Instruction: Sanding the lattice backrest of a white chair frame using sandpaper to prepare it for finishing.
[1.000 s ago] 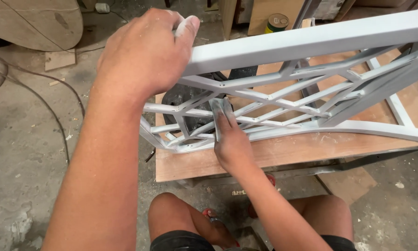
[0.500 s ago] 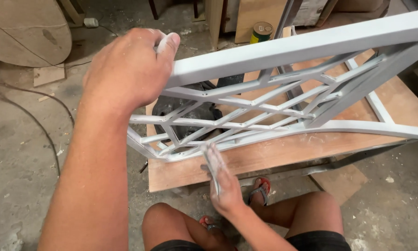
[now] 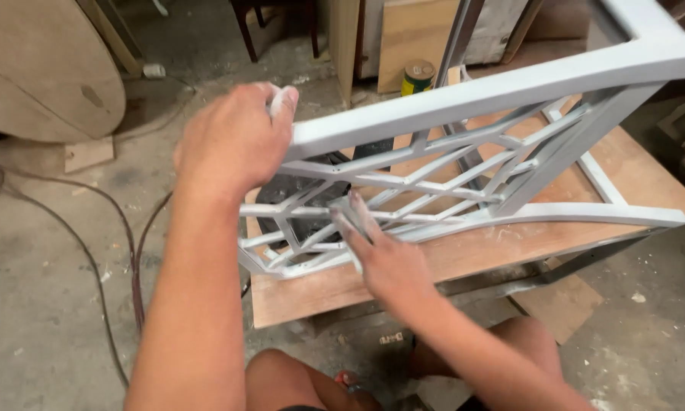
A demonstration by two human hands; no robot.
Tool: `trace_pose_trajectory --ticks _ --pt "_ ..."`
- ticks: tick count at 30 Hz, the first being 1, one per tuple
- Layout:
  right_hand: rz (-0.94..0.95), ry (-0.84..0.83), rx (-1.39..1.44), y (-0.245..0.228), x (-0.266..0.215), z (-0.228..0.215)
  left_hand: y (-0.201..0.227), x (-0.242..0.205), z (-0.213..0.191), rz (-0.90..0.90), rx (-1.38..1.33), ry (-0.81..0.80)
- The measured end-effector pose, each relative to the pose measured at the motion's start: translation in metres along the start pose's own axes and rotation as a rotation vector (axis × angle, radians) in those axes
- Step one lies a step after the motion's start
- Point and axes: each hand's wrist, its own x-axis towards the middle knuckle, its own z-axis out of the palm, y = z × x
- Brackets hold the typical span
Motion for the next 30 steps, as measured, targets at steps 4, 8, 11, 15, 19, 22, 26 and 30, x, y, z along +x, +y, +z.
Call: trace_pose_trajectory --ticks 4,8,11,15,19,22,26,30 --pt "-0.056 0.070 -0.351 0.033 0.033 0.023 -0.005 0.005 0.000 -0.005 -0.024 -0.009" --pt "-0.100 0.215 -0.483 0.059 0.046 0.043 -0.009 0.005 0.001 -0.021 -0.033 -0.031" --pt "-0.108 0.224 -0.516 0.045 0.032 0.040 -0.011 0.007 0.004 -0.014 -0.067 -0.009" --pt "-0.114 0.207 -0.490 0.042 0.034 0.036 -0.012 0.007 0.005 -0.001 -0.082 0.014" --pt "-0.085 0.085 -0.553 0.057 0.042 0.065 -0.001 0.011 -0.003 -0.120 -0.016 -0.135" --pt "-0.095 -0.169 -0.510 0.044 0.035 0.037 0.000 0.010 -0.004 -0.119 -0.018 -0.134" --pt "0.072 -0.260 -0.365 0.031 0.040 0.029 0.002 0.009 -0.006 -0.111 0.006 -0.147" --pt "-0.100 -0.167 -0.131 0.015 -0.035 0.035 0.008 0.002 -0.015 -0.128 0.022 -0.196"
